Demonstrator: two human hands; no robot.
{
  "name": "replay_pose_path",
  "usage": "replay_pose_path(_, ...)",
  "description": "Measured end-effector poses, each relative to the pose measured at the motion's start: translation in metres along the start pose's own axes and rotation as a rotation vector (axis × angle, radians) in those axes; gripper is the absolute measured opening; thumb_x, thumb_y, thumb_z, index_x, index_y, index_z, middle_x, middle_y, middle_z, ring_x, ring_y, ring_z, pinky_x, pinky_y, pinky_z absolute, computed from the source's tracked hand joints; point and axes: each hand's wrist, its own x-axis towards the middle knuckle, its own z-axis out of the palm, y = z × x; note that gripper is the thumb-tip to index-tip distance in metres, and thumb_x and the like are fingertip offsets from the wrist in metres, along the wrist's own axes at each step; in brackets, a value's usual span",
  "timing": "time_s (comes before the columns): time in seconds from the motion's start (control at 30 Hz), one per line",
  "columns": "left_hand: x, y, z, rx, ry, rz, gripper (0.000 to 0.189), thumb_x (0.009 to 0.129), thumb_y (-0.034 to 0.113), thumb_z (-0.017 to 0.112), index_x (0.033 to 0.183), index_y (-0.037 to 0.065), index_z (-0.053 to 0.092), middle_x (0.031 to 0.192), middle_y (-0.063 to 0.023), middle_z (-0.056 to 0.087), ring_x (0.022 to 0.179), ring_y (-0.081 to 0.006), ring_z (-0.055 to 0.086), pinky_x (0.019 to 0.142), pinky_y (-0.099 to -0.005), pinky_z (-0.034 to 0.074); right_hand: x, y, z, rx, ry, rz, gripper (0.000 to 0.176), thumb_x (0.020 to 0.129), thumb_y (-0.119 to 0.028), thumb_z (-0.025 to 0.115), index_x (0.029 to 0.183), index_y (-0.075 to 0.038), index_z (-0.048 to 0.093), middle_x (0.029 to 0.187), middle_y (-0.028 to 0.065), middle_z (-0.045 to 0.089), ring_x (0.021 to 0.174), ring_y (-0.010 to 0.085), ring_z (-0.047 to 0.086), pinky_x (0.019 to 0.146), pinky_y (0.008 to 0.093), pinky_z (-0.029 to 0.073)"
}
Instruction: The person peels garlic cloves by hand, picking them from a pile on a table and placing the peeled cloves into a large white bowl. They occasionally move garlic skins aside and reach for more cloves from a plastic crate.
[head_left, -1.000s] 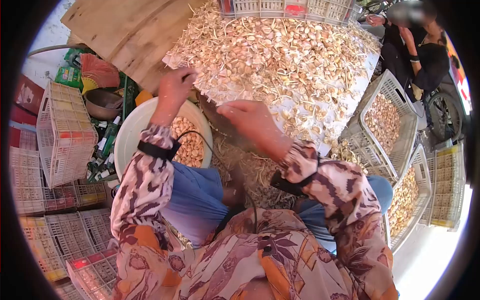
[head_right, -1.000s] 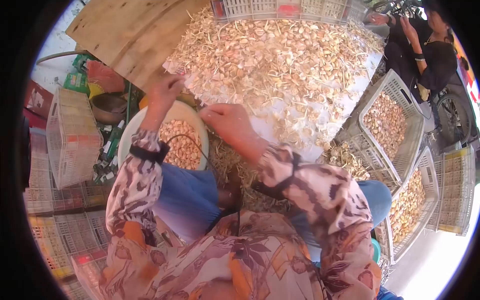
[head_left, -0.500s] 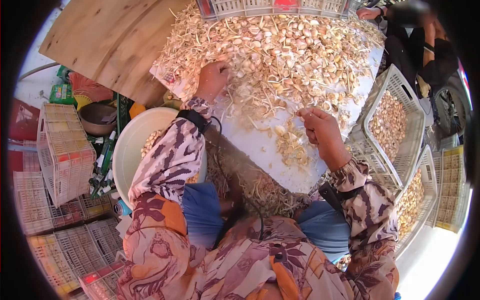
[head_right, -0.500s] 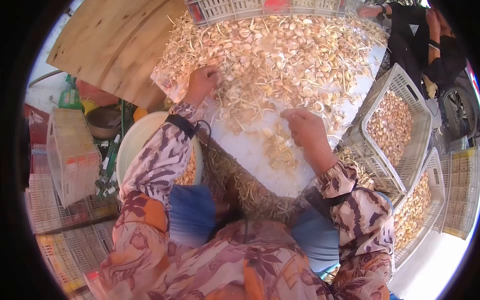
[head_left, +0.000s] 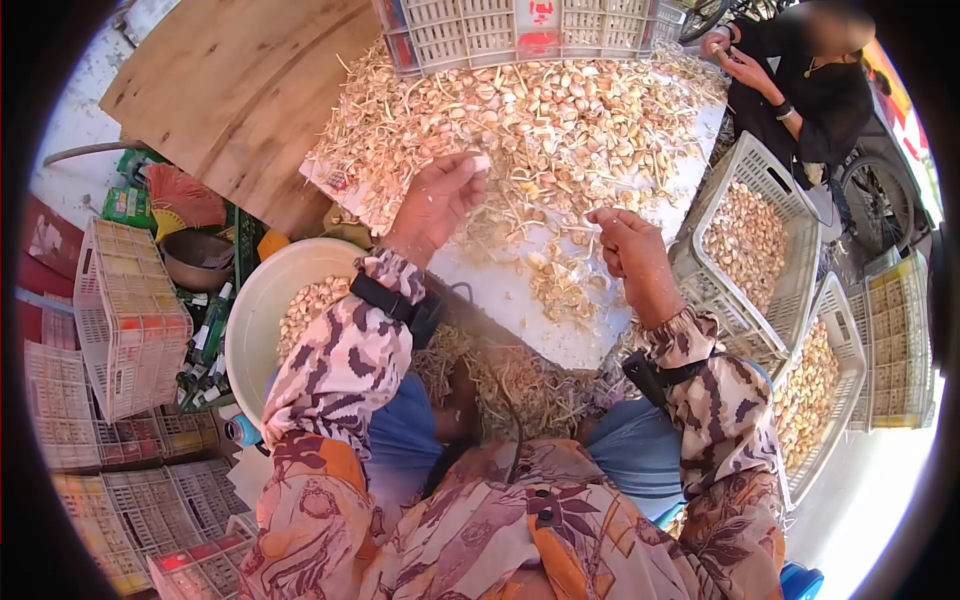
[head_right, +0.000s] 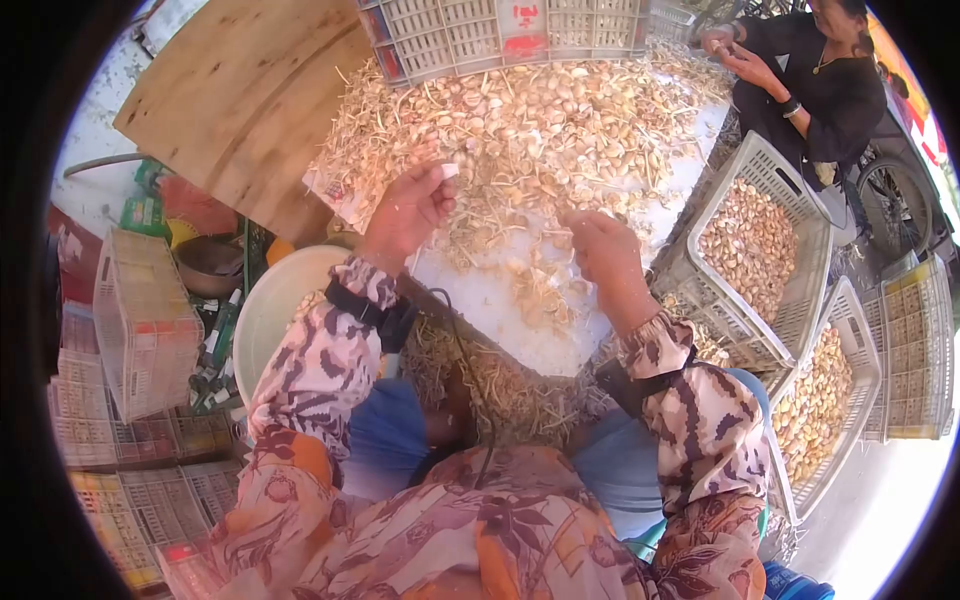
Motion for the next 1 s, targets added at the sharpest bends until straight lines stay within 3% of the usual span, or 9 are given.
replay_pose_path(0.13, -0.103, 0.023, 0.112, -0.259, -0.356, 0.097, 0.021, 0.091, 0.015, 0.057, 0.106, 0.001, 0.056, 0.088, -0.0071, 0.059, 0.068, -0.0123, 0.052, 0.062, -0.0251, 0.044, -0.002, 0.001, 0.004, -0.003, -0.033, 0.009, 0.021, 0.089, -0.022, 0.058, 0.095, -0.002, 0.06, 0.059, -0.0087, 0.036, 0.046, 0.0021, 0.027, 0.041, 0.0197, 0.019)
replay_pose_path(0.2, -0.153, 0.042, 0.162, -0.299, -0.782, 0.215, 0.011, 0.092, 0.01, 0.052, 0.095, 0.001, 0.057, 0.079, -0.0103, 0.055, 0.065, -0.019, 0.052, 0.052, -0.0268, 0.042, -0.004, 0.001, -0.001, 0.0, -0.036, -0.009, 0.021, 0.089, -0.022, 0.058, 0.094, -0.002, 0.059, 0.059, -0.0089, 0.035, 0.046, 0.0022, 0.027, 0.041, 0.0197, 0.018)
replay_pose_path(0.23, -0.158, 0.053, 0.186, -0.437, -1.156, 0.197, 0.016, 0.09, 0.013, 0.055, 0.094, -0.003, 0.059, 0.088, -0.0148, 0.057, 0.069, -0.0168, 0.054, 0.063, -0.0284, 0.044, -0.006, 0.0, -0.003, -0.001, -0.045, -0.007, 0.02, 0.089, -0.022, 0.058, 0.094, -0.003, 0.059, 0.059, -0.009, 0.035, 0.046, 0.0021, 0.027, 0.041, 0.0196, 0.018)
replay_pose_path(0.27, -0.179, 0.06, 0.204, -0.479, -1.151, 0.246, 0.012, 0.088, 0.004, 0.052, 0.085, -0.004, 0.06, 0.081, -0.0202, 0.056, 0.066, -0.0275, 0.055, 0.049, -0.0312, 0.043, -0.009, 0.001, -0.006, -0.004, -0.055, 0.0, 0.02, 0.09, -0.022, 0.057, 0.095, -0.003, 0.059, 0.059, -0.0092, 0.034, 0.046, 0.002, 0.027, 0.041, 0.0195, 0.018)
replay_pose_path(0.33, -0.224, 0.058, 0.235, -0.605, -0.727, 0.406, 0.009, 0.078, 0.003, 0.067, 0.083, -0.003, 0.064, 0.074, -0.0155, 0.059, 0.056, -0.0233, 0.053, 0.046, -0.0315, 0.044, -0.014, 0.0, -0.012, 0.005, -0.049, 0.011, 0.019, 0.09, -0.022, 0.056, 0.095, -0.003, 0.059, 0.059, -0.0094, 0.034, 0.046, 0.0018, 0.026, 0.041, 0.0192, 0.018)
replay_pose_path(0.53, -0.225, 0.058, 0.214, -0.308, -0.679, 0.723, 0.007, 0.083, -0.001, 0.06, 0.086, -0.008, 0.061, 0.085, -0.0243, 0.059, 0.066, -0.0298, 0.057, 0.054, -0.0353, 0.048, -0.023, -0.003, -0.025, 0.053, -0.005, -0.032, 0.018, 0.09, -0.021, 0.058, 0.094, -0.003, 0.059, 0.058, -0.0089, 0.034, 0.045, 0.0015, 0.025, 0.04, 0.0189, 0.017)
replay_pose_path(0.73, -0.221, 0.076, 0.177, 0.006, -0.712, 0.626, 0.018, 0.084, 0.006, 0.059, 0.097, -0.006, 0.061, 0.092, -0.0247, 0.058, 0.07, -0.0303, 0.059, 0.06, -0.037, 0.052, -0.04, -0.035, -0.032, 0.201, -0.035, -0.169, 0.023, 0.091, -0.019, 0.054, 0.101, 0.001, 0.057, 0.059, -0.008, 0.034, 0.046, 0.0012, 0.027, 0.04, 0.0175, 0.018)
replay_pose_path(0.9, -0.208, 0.106, 0.149, 0.432, -0.683, 0.555, 0.01, 0.079, 0.0, 0.058, 0.088, -0.004, 0.06, 0.086, -0.0192, 0.057, 0.075, -0.0275, 0.058, 0.062, -0.0362, 0.049, -0.037, -0.045, -0.029, 0.254, 0.01, -0.17, 0.023, 0.092, -0.019, 0.053, 0.101, 0.001, 0.057, 0.059, -0.0078, 0.032, 0.048, 0.0014, 0.027, 0.042, 0.0173, 0.019)
replay_pose_path(1.0, -0.192, 0.131, 0.1, 1.148, -0.334, 0.515, 0.008, 0.076, -0.004, 0.056, 0.083, -0.003, 0.06, 0.083, -0.0159, 0.056, 0.078, -0.0259, 0.057, 0.063, -0.0357, 0.046, -0.038, -0.045, -0.031, 0.277, -0.011, -0.117, 0.023, 0.092, -0.02, 0.053, 0.101, 0.001, 0.057, 0.06, -0.0074, 0.032, 0.048, 0.0019, 0.028, 0.042, 0.0174, 0.019)
